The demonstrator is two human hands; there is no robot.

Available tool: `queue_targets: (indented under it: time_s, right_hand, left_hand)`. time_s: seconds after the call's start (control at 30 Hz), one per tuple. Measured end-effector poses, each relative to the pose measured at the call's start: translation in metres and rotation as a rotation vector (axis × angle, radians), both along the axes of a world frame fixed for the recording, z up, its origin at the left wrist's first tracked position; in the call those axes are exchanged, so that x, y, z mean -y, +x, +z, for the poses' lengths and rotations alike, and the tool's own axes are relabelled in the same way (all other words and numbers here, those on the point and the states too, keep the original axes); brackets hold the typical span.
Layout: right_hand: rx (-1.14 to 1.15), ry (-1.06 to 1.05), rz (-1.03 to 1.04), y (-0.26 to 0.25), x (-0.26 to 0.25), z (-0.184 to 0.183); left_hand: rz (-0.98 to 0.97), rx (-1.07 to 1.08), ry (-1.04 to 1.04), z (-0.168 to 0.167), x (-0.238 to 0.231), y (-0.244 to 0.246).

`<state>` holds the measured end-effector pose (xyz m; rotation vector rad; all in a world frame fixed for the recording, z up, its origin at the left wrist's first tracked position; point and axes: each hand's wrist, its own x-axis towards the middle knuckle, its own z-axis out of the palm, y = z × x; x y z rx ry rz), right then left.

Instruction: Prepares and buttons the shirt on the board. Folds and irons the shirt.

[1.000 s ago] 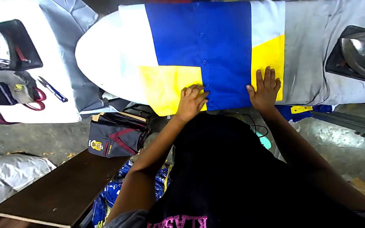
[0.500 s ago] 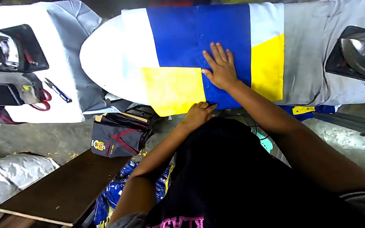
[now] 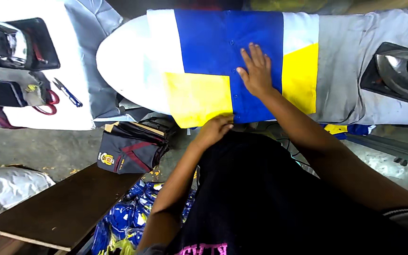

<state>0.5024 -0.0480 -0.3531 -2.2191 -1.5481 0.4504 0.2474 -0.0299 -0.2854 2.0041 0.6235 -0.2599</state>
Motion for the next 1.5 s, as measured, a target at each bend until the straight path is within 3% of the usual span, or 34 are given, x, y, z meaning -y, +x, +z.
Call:
queue_targets:
  time_s: [0.1, 0.17, 0.3, 0.53, 0.7, 0.8, 0.9, 1.03, 1.23, 1.37, 1.5]
  right_hand:
    - [-0.021, 0.003, -0.209, 0.021, 0.059, 0.022]
    - [-0.013, -0.105, -0.392, 0.041, 0.106, 0.029]
    - [-0.133, -0.322, -0.666, 0.070, 0.176, 0.045]
    - [-0.573, -0.562, -0.857, 0.072, 0.192, 0.057]
    - [-0.542, -0.525, -0.923, 0.068, 0.187, 0.048]
    - [-0.518, -0.451, -0.970, 0.065, 0.189, 0.044]
    - [-0.580, -0.337, -1.020, 0.066, 0.189, 0.043]
    - [-0.667, -0.197, -1.024, 0.076, 0.170, 0.039]
    - [-0.675, -0.132, -0.865, 0.091, 0.116, 0.029]
    - [-0.672, -0.087, -0.781, 0.094, 0.082, 0.020]
    - [-0.755, 0.002, -0.808, 0.104, 0.065, 0.019]
  left_hand:
    - [0.356, -0.123, 0.127, 0.008, -0.035, -0.046]
    - [0.550, -0.182, 0.252, 0.009, -0.064, -0.077]
    - [0.757, -0.195, 0.363, 0.022, -0.119, -0.097]
    - [0.837, -0.192, 0.229, -0.008, -0.240, -0.021]
    - [0.725, -0.376, 0.306, -0.011, -0.272, 0.045]
    - [0.688, -0.407, 0.339, -0.008, -0.270, 0.047]
    - [0.794, -0.281, 0.313, 0.001, -0.253, 0.018]
    - [0.952, -0.223, 0.319, 0.027, -0.195, -0.051]
    - [1.383, -0.280, 0.266, 0.051, -0.029, -0.160]
    - [1.808, -0.052, -0.042, 0.027, 0.062, -0.161]
    - [1.901, 0.080, -0.270, 0.007, 0.092, -0.126]
